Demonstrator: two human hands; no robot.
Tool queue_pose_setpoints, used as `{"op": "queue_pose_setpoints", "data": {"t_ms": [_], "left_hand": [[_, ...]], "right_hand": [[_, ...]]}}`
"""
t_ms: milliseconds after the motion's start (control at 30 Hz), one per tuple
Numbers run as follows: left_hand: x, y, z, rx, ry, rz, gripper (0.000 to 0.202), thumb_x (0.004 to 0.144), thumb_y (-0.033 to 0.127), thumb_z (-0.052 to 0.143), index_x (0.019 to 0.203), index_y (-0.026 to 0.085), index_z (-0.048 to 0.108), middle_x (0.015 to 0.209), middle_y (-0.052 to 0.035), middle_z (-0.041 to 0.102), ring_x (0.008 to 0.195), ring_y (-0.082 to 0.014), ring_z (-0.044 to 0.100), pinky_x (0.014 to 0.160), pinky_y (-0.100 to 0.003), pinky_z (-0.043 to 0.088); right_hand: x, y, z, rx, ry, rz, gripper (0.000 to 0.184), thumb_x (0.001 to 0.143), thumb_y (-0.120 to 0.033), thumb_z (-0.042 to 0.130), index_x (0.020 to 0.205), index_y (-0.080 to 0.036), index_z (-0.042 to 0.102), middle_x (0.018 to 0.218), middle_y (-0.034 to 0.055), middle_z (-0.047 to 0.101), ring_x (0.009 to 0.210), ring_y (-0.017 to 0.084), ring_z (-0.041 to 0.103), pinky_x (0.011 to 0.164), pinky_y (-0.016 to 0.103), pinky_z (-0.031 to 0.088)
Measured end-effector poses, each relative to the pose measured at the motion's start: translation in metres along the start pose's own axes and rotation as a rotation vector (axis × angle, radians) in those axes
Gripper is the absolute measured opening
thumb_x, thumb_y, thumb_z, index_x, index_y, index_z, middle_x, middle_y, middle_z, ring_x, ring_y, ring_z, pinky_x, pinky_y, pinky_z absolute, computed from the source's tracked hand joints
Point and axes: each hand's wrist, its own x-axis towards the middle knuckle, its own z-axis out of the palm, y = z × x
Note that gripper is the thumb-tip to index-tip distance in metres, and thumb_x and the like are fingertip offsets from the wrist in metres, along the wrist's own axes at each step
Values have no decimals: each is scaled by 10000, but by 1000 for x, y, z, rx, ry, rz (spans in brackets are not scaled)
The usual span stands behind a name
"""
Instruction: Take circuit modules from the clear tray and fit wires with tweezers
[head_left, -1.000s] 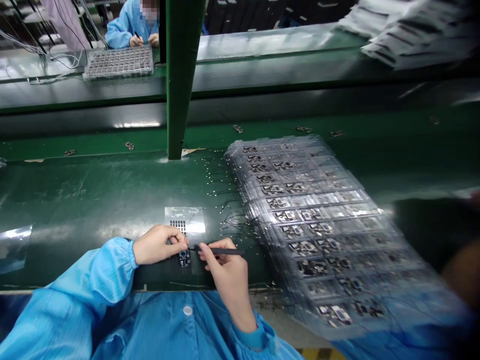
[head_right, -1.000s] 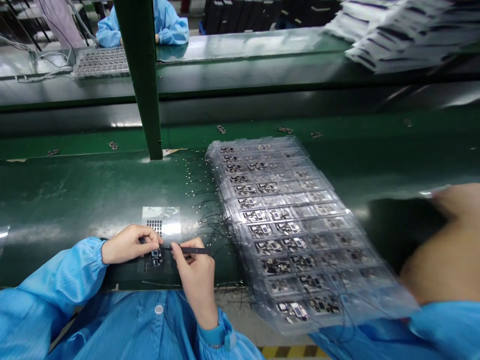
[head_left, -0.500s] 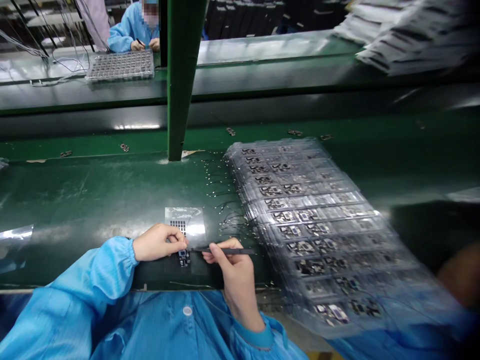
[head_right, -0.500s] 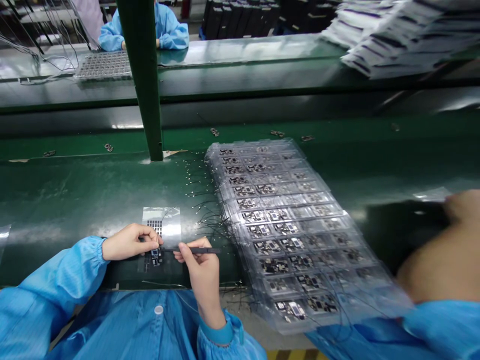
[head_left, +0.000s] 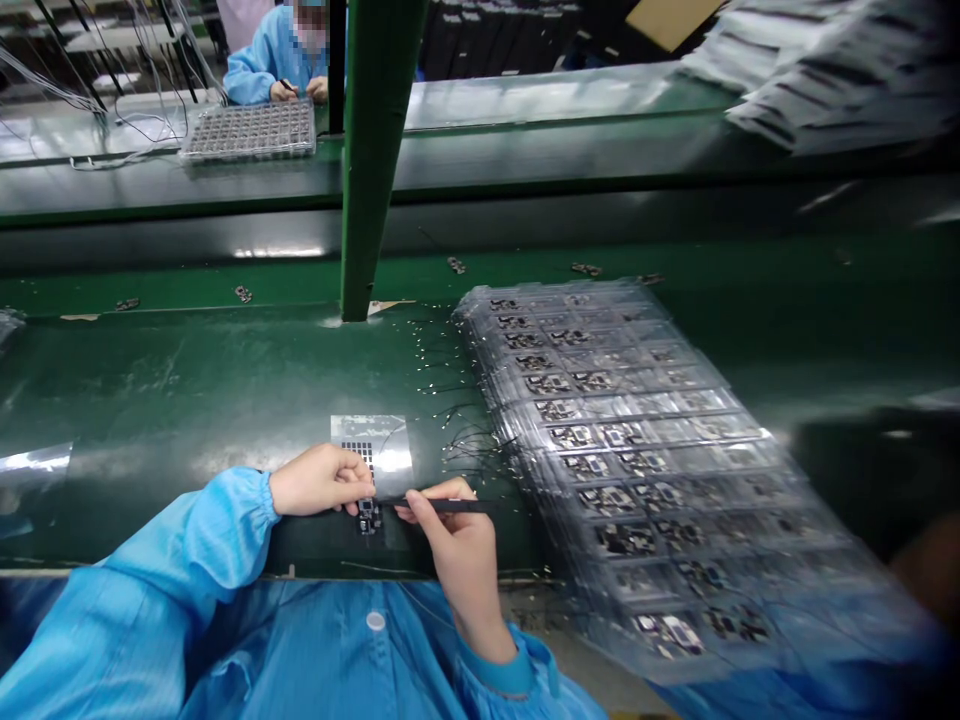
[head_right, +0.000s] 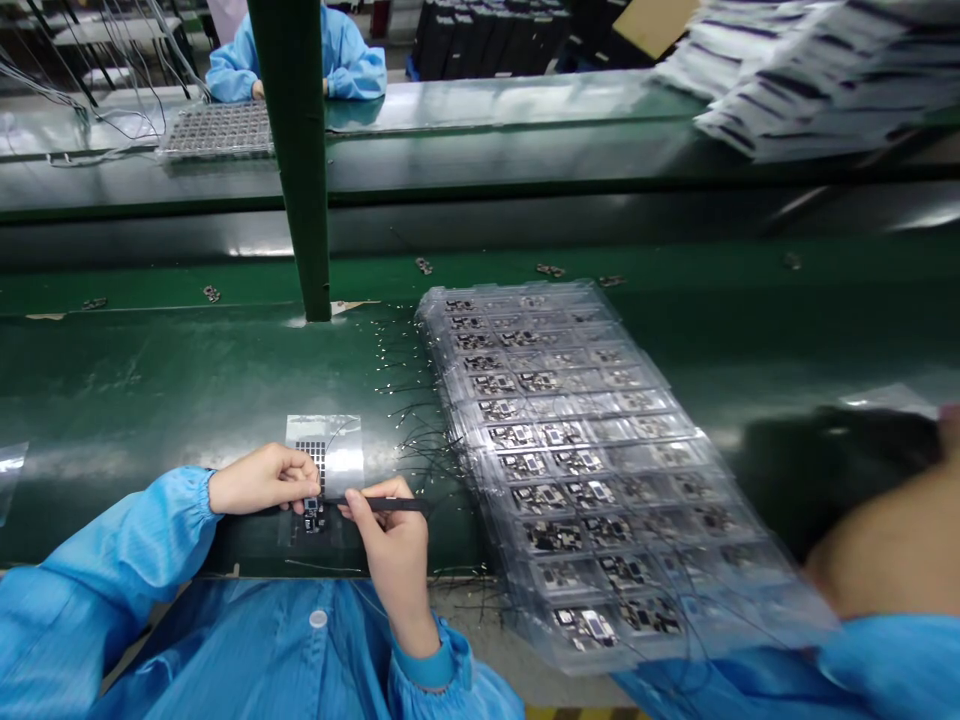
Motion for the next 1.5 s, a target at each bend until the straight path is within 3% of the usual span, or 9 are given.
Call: {"op": "queue_pose_setpoints", "data": {"t_ms": [800, 1133, 1500], "left_hand": [[-1, 0, 0, -24, -7, 20, 209, 755, 343, 643, 743, 148, 570, 556, 30, 597, 565, -117, 610, 546, -202, 453], [1, -1, -1, 13, 0, 55, 168, 737, 249, 654, 847, 123, 649, 671, 0, 668, 606, -94, 606, 604, -185, 461], [0, 1, 3, 144, 64, 170, 38, 734, 156, 606, 767, 138, 603, 626, 35, 609, 569, -71, 548, 588, -164, 436]], "right_hand": [[-1, 2, 0, -46, -4, -32, 331, 726, -439, 706, 697, -156, 538, 622, -1, 592, 614, 166, 665, 568, 233, 540], [-1, 5, 0, -19, -12, -4, 358, 714, -463, 713, 708, -157, 529, 639, -5, 584, 640, 171, 665, 584, 241, 549], [0, 6, 0, -48, -8, -29, 352, 720, -461, 707, 695, -155, 534, 651, 6, 592, 643, 168, 657, 577, 242, 539]]}}
